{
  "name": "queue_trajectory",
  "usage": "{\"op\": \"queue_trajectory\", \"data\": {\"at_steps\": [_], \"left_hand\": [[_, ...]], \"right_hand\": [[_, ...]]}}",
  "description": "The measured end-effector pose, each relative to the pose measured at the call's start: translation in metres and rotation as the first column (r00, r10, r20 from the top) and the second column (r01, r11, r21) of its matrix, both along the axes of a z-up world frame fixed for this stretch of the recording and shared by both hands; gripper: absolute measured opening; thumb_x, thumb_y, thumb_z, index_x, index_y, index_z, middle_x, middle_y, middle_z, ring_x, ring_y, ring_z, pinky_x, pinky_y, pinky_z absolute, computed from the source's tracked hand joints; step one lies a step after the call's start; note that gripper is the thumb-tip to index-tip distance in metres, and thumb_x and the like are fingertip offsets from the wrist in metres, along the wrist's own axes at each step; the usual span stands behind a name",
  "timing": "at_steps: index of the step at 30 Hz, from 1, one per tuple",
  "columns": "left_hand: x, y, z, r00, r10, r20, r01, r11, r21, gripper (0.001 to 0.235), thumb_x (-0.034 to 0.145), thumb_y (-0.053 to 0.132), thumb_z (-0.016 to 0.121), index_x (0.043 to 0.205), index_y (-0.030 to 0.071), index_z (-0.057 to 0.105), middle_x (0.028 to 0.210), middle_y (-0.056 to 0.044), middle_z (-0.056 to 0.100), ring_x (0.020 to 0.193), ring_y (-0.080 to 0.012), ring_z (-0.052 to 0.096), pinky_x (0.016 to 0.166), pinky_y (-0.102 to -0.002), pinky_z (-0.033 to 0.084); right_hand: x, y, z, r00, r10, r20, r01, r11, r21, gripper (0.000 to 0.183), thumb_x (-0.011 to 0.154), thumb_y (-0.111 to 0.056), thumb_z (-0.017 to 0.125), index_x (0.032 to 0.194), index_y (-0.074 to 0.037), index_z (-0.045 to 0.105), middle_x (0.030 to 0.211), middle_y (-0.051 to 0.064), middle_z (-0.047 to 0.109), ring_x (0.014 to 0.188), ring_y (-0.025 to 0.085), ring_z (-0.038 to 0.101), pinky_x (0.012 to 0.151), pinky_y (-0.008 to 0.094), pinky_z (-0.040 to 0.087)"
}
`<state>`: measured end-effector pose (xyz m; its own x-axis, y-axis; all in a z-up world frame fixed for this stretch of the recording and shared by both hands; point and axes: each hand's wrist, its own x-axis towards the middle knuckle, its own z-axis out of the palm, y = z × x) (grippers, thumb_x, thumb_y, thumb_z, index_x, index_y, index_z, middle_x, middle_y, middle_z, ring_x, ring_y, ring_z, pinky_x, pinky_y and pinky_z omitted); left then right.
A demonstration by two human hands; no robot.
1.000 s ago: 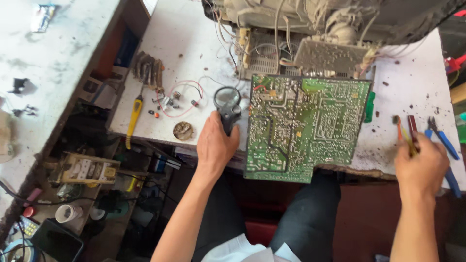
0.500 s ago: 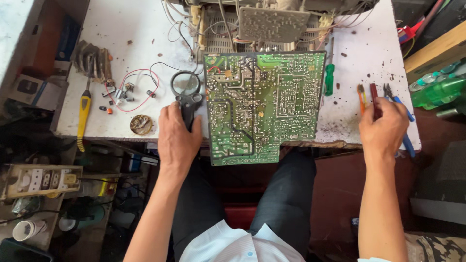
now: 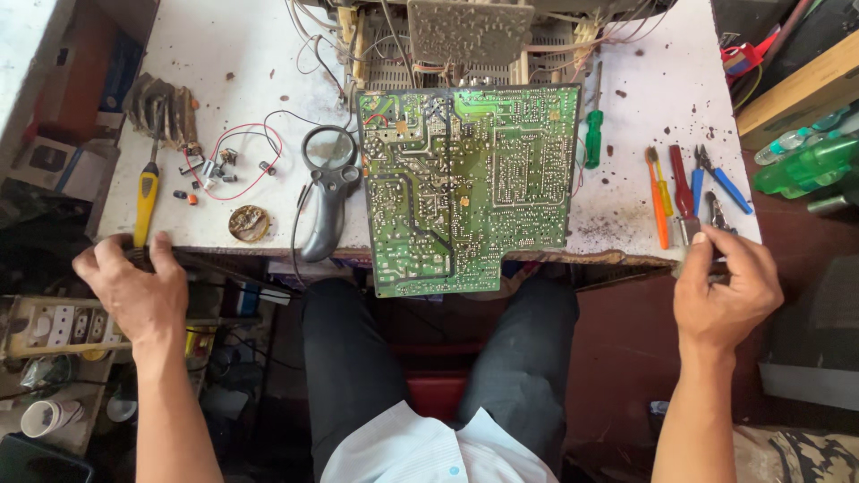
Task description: The person uses a soldering iron to work on a green circuit board, then switches to a toothbrush to scrub the surface. They use a magnifying glass to inspect the board and apply a substance from a small container using a yellow tool.
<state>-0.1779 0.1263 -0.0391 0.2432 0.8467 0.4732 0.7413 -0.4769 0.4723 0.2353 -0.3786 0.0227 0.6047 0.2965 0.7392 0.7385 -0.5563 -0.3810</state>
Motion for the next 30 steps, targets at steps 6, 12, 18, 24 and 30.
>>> {"op": "queue_trajectory", "data": {"at_steps": [6, 12, 18, 24, 30], "left_hand": [[0.004, 0.004, 0.005, 0.992, -0.016, -0.127, 0.041, 0.978, 0.203, 0.037, 0.106, 0.018, 0.077, 0.125, -0.010, 0.060, 0.132, -0.027, 0.047, 0.122, -0.0422, 0.055, 0.108, -0.048, 0.049], [0.056, -0.067, 0.049, 0.948, -0.311, -0.062, 0.316, 0.910, 0.267, 0.025, 0.103, 0.013, 0.070, 0.122, -0.002, 0.065, 0.119, -0.016, 0.064, 0.111, -0.0352, 0.060, 0.100, -0.045, 0.049], [0.129, -0.120, 0.071, 0.866, -0.469, -0.172, 0.471, 0.882, -0.032, 0.049, 0.091, 0.030, 0.076, 0.120, -0.007, 0.062, 0.102, -0.023, 0.065, 0.098, -0.0402, 0.061, 0.084, -0.048, 0.049], [0.149, -0.112, 0.069, 0.882, -0.450, -0.142, 0.414, 0.882, -0.223, 0.043, 0.083, 0.028, 0.077, 0.106, -0.006, 0.064, 0.092, -0.023, 0.065, 0.087, -0.0404, 0.063, 0.077, -0.048, 0.050], [0.089, -0.133, 0.072, 0.762, -0.143, 0.631, 0.618, 0.450, -0.644, 0.018, 0.090, 0.008, 0.068, 0.104, -0.002, 0.064, 0.079, -0.007, 0.059, 0.062, -0.0104, 0.054, 0.053, -0.026, 0.044]], "right_hand": [[-0.022, 0.014, -0.002, 0.994, 0.026, -0.111, -0.020, 0.998, 0.062, 0.012, 0.104, 0.006, 0.073, 0.114, 0.001, 0.078, 0.106, 0.014, 0.073, 0.086, 0.020, 0.071, 0.073, 0.028, 0.056], [-0.040, 0.028, -0.004, 0.987, 0.047, -0.156, -0.030, 0.994, 0.110, 0.009, 0.104, 0.003, 0.074, 0.112, 0.001, 0.077, 0.104, 0.012, 0.073, 0.082, 0.018, 0.070, 0.070, 0.026, 0.054], [-0.053, 0.033, -0.005, 0.984, 0.069, -0.164, -0.051, 0.992, 0.114, 0.006, 0.105, 0.001, 0.076, 0.111, 0.000, 0.077, 0.102, 0.012, 0.073, 0.083, 0.017, 0.070, 0.071, 0.025, 0.055], [-0.070, 0.011, -0.028, 0.984, 0.021, -0.178, 0.000, 0.993, 0.116, 0.007, 0.104, 0.001, 0.075, 0.111, 0.000, 0.077, 0.102, 0.011, 0.073, 0.087, 0.018, 0.070, 0.073, 0.027, 0.055], [-0.085, -0.018, -0.055, 0.942, -0.047, -0.333, 0.133, 0.962, 0.240, 0.006, 0.105, 0.001, 0.073, 0.110, 0.002, 0.076, 0.100, 0.010, 0.072, 0.077, 0.014, 0.068, 0.065, 0.023, 0.051]]}}
